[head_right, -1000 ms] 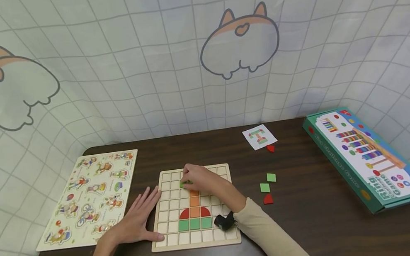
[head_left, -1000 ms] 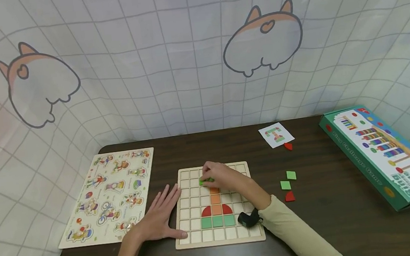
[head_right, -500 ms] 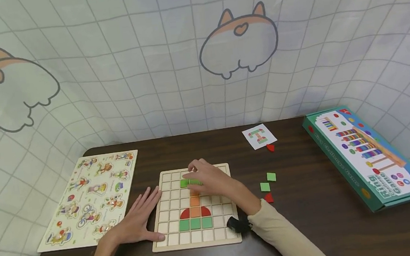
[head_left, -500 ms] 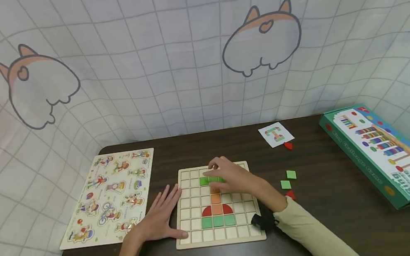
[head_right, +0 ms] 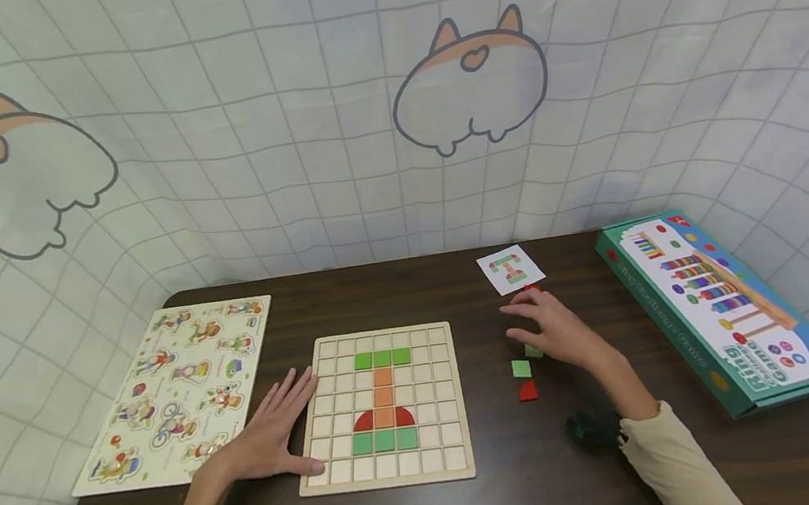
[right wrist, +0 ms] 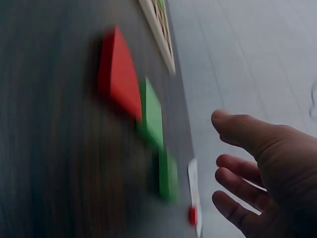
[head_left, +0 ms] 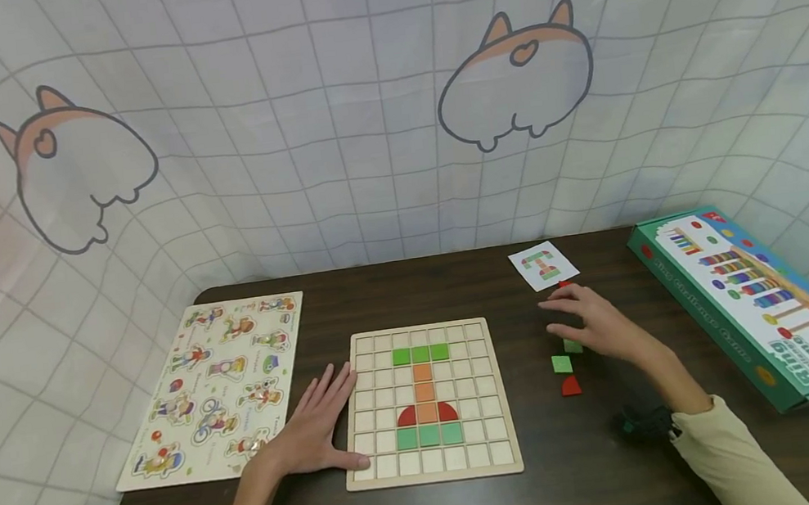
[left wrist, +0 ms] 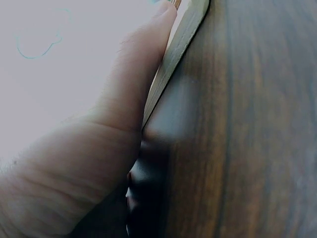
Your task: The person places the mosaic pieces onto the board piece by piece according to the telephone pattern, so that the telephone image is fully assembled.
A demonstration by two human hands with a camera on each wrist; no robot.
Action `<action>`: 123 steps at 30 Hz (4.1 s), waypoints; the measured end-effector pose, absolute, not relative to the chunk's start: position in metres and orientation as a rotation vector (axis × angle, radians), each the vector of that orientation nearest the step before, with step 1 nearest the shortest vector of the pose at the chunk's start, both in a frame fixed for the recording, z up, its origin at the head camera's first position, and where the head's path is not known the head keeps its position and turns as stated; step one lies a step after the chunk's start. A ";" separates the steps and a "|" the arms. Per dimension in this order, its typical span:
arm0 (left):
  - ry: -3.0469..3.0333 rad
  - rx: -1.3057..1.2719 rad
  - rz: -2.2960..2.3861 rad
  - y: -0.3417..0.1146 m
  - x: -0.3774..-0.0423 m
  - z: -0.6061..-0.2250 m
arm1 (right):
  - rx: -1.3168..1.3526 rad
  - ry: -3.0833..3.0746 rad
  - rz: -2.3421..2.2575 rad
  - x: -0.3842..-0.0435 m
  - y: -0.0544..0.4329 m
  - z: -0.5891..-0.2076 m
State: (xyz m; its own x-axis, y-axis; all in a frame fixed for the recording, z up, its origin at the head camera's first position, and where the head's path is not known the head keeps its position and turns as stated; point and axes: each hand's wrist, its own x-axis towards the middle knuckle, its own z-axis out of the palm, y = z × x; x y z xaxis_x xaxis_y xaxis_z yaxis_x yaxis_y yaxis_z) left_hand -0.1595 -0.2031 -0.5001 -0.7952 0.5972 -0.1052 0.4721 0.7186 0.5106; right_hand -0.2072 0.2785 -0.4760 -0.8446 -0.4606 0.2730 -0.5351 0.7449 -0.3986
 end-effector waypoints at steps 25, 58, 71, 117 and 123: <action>2.666 0.808 0.658 -0.203 -0.160 -0.502 | 0.585 -3.023 0.564 -0.252 0.317 -0.480; 2.676 0.836 0.655 -0.203 -0.159 -0.499 | 0.825 -2.766 1.249 -0.219 0.159 -0.472; 2.681 0.834 0.658 -0.203 -0.159 -0.499 | 0.866 -2.858 0.854 -0.209 0.141 -0.478; 2.668 0.854 0.674 -0.202 -0.157 -0.500 | 1.190 -2.790 0.745 -0.164 0.214 -0.457; 2.661 0.872 0.676 -0.202 -0.159 -0.498 | 1.178 -2.788 0.770 -0.146 0.265 -0.464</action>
State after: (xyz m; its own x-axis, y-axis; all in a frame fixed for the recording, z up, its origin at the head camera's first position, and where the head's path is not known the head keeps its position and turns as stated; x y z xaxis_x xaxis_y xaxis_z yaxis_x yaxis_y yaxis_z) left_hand -0.1587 -0.2016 -0.4979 -0.7861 0.6102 -0.0984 0.4894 0.7117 0.5039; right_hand -0.1462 0.2647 -0.4643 -0.7153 -0.6688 0.2027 -0.6780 0.5939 -0.4330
